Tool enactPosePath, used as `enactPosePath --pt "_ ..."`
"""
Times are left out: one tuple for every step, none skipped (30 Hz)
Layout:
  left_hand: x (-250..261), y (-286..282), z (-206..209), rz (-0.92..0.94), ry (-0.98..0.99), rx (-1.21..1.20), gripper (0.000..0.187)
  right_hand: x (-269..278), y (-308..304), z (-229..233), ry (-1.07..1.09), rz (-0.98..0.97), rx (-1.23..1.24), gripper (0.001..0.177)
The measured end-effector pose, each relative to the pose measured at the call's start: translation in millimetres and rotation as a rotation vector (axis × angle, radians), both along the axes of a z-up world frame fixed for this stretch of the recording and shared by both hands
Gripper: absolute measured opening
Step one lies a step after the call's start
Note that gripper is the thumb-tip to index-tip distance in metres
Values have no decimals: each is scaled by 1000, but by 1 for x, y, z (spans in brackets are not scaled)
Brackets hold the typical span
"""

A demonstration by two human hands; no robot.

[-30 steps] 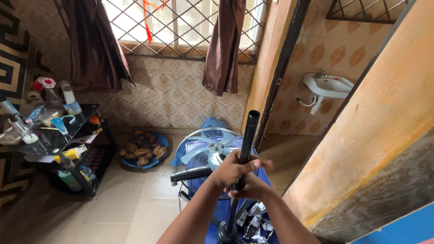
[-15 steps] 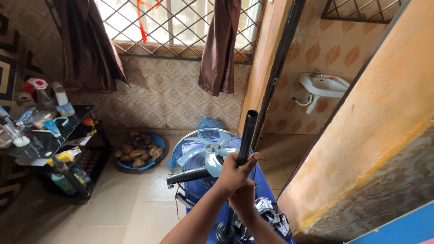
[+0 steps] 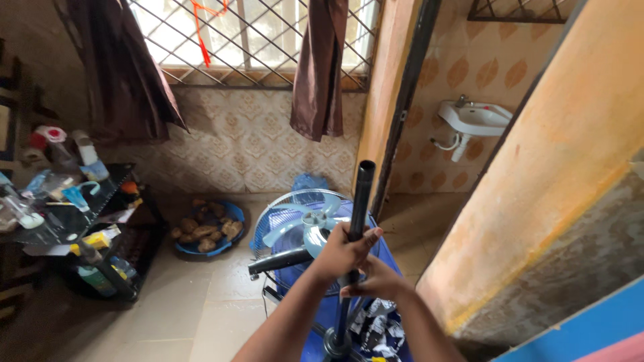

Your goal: The person disassembles a standing electric fan by removing the stand pole, then the fan head with blades and motor. They wipe the motor housing with a cloth and use a screwdriver to loosen and remove a screw from the motor assembly. The fan parts remain separated on the floor and a blue stool by the end of the clip.

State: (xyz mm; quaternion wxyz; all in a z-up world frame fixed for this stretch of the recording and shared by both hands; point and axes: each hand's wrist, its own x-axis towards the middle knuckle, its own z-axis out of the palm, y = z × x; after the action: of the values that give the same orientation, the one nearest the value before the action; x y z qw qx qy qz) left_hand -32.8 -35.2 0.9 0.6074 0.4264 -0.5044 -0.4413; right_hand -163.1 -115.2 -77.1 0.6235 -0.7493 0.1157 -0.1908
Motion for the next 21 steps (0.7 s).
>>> enactPosePath --pt "0 0 -1 -9 4 -18 42 2 -10 3 62 34 22 70" --pt "1 -1 -2 -15 5 -37 42 3 -16 4 122 70 43 77" --pt "2 -1 -3 -21 7 -57 42 3 -17 1 144 113 12 64" --pt "2 -1 -4 -19 19 -51 42 7 -18 -2 165 154 -24 52" --pt "1 -1 -5 -17 30 -45 43 10 -19 -6 185 196 -61 41" --pt "1 -1 -6 -12 41 -41 43 14 -18 -12 99 133 -35 39" --pt "-1 -4 -6 31 34 -63 43 17 -12 -21 12 71 -9 36" --pt "-4 -5 -8 76 30 -79 42 18 -5 -30 -74 11 24 34" --pt "-5 -6 -9 121 25 -95 42 20 1 -38 -113 -67 5 29" --pt "-6 -6 -10 153 8 -80 41 22 6 -44 -153 -143 -16 25" --pt "-7 -7 -11 186 -8 -66 40 24 9 -48 -194 -220 -37 21" --pt "-8 -5 -13 214 -25 -45 39 25 14 -52 -180 -266 -103 16" --pt "-9 -4 -15 225 -32 -56 42 26 18 -54 -166 -312 -168 12" --pt "-9 -5 -14 236 -40 -73 44 27 19 -54 -154 -358 -238 10" --pt "-10 -6 -14 248 -49 -90 46 29 22 -53 -181 -409 -280 11" --pt "-10 -6 -13 267 -44 -77 45 32 25 -52 -209 -457 -325 14" --pt "-12 -7 -12 287 -40 -64 44 35 27 -50 -237 -505 -369 17" --pt "-13 -6 -12 309 -36 -48 44 37 30 -49 -223 -545 -416 17" --pt "-13 -6 -12 321 -43 -45 45 39 32 -48 -209 -585 -462 18" --pt "-14 -6 -12 331 -50 -41 47 40 34 -47 -193 -627 -508 19" --pt "-14 -6 -13 340 -56 -37 48 42 37 -47 -203 -674 -577 17"
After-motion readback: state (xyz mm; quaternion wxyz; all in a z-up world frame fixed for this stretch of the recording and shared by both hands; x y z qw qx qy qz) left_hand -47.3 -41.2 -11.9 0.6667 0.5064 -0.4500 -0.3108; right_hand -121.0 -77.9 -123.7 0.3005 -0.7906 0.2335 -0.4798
